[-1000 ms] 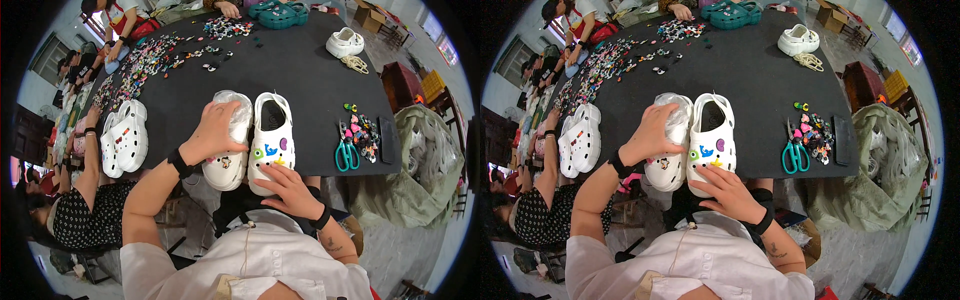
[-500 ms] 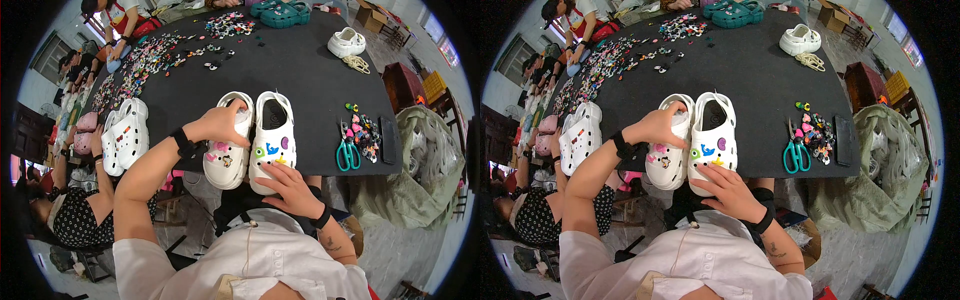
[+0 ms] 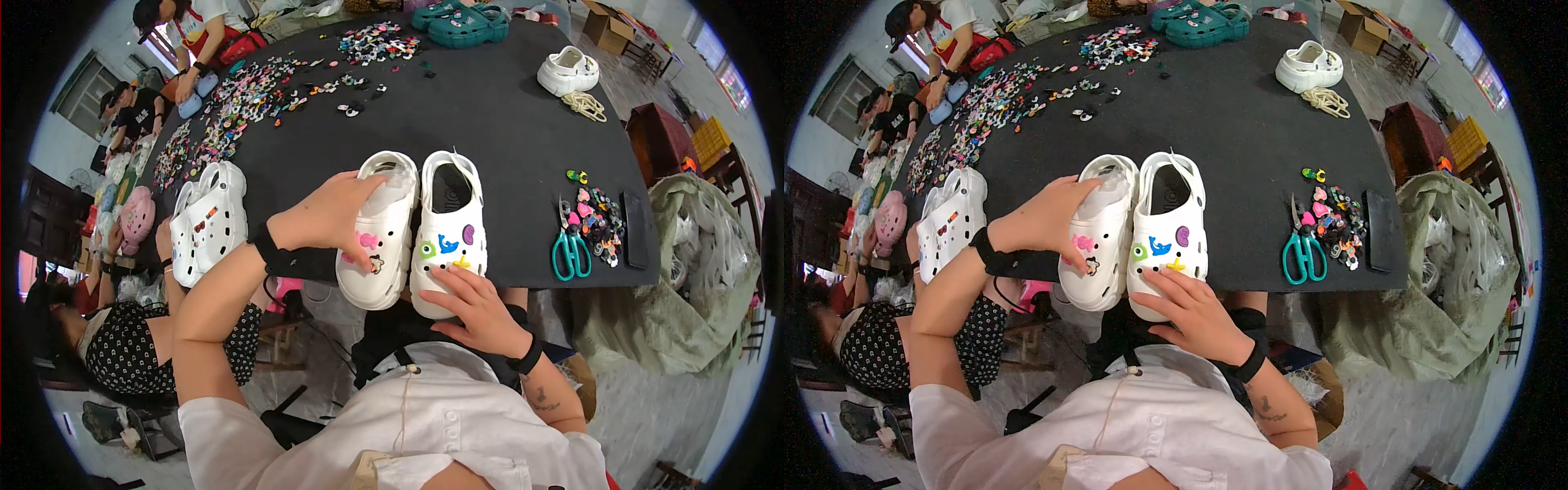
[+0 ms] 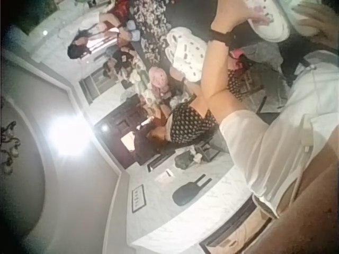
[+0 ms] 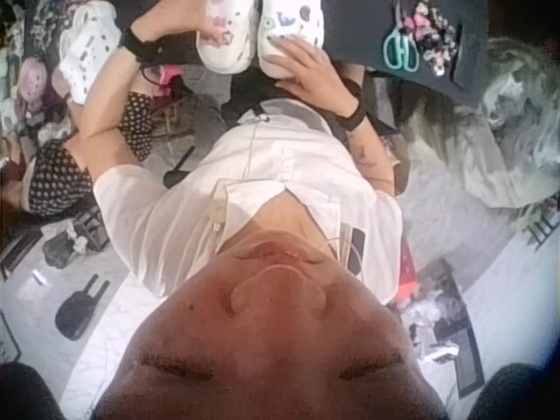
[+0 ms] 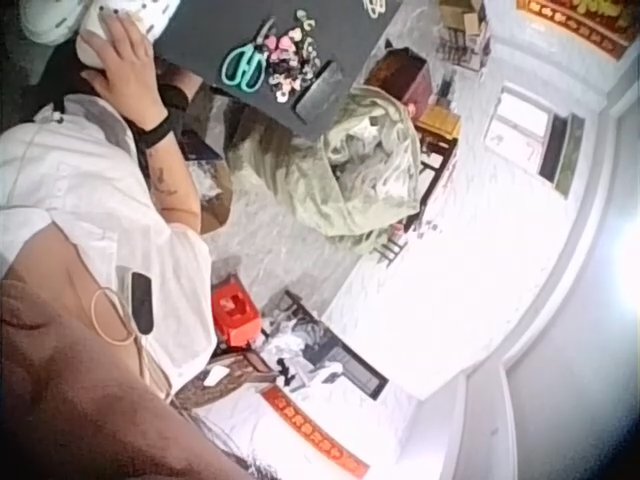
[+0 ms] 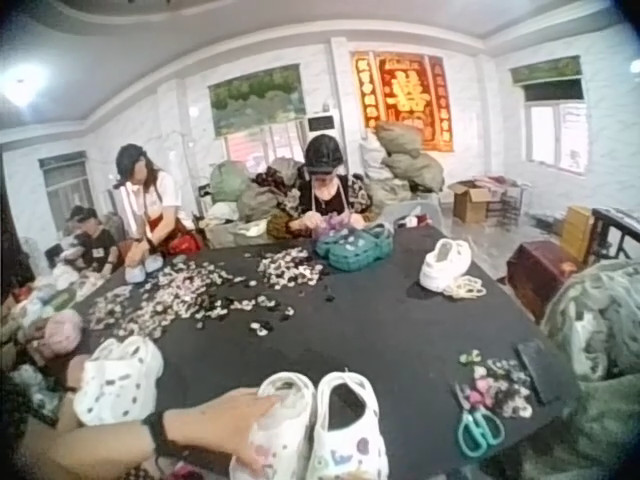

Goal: Decorate white clogs with charms and bag them for production.

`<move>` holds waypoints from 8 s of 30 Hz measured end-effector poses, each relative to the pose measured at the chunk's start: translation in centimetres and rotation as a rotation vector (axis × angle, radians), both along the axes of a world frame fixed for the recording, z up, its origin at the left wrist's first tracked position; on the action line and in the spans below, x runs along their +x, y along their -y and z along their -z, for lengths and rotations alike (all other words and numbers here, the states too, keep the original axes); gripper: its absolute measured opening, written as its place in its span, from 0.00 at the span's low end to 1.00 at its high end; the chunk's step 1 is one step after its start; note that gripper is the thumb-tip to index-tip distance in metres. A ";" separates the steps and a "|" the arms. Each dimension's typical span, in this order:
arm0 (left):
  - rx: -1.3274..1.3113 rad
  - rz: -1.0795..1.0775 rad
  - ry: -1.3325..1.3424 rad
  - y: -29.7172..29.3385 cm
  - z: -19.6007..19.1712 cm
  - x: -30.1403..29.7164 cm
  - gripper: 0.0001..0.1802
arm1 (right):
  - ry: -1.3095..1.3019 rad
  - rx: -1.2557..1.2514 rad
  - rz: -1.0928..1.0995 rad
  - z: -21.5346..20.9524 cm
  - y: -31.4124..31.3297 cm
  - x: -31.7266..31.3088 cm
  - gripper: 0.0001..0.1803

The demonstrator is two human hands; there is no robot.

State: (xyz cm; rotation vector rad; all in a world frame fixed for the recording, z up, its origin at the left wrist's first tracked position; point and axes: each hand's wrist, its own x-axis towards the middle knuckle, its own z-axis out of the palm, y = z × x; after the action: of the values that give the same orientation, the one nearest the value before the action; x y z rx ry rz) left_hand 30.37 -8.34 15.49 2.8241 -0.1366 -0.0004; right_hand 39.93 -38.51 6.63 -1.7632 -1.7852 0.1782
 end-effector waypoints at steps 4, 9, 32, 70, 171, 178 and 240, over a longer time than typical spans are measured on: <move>0.130 0.011 -0.111 0.0 -0.6 0.6 0.61 | 0.009 0.006 0.012 0.0 0.0 -0.1 0.38; 0.137 0.029 -0.336 -0.1 -0.7 2.3 0.52 | 0.008 0.000 0.018 -0.1 0.1 -0.1 0.39; 0.075 -0.032 -0.151 1.9 -0.2 -1.6 0.79 | -0.001 0.019 0.022 0.2 0.0 -0.3 0.38; -0.652 -0.504 0.381 8.5 10.4 -8.8 0.84 | -0.326 0.012 0.335 1.2 1.2 1.0 0.62; 0.184 -0.406 0.661 14.3 10.8 -3.5 0.26 | 0.128 -0.046 0.348 -2.2 -3.6 5.2 0.10; 0.174 -0.410 0.654 14.3 10.9 -3.6 0.25 | 0.096 0.000 0.306 -1.9 -3.6 5.7 0.08; 0.143 -0.405 0.610 14.5 9.9 -3.8 0.26 | -0.109 0.382 1.161 4.2 6.8 13.6 0.09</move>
State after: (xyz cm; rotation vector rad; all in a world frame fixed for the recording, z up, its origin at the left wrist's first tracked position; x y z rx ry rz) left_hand 26.58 -22.83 5.62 2.8382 0.3148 0.9709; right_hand 53.54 -45.31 2.48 -2.1198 -0.4591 -0.4956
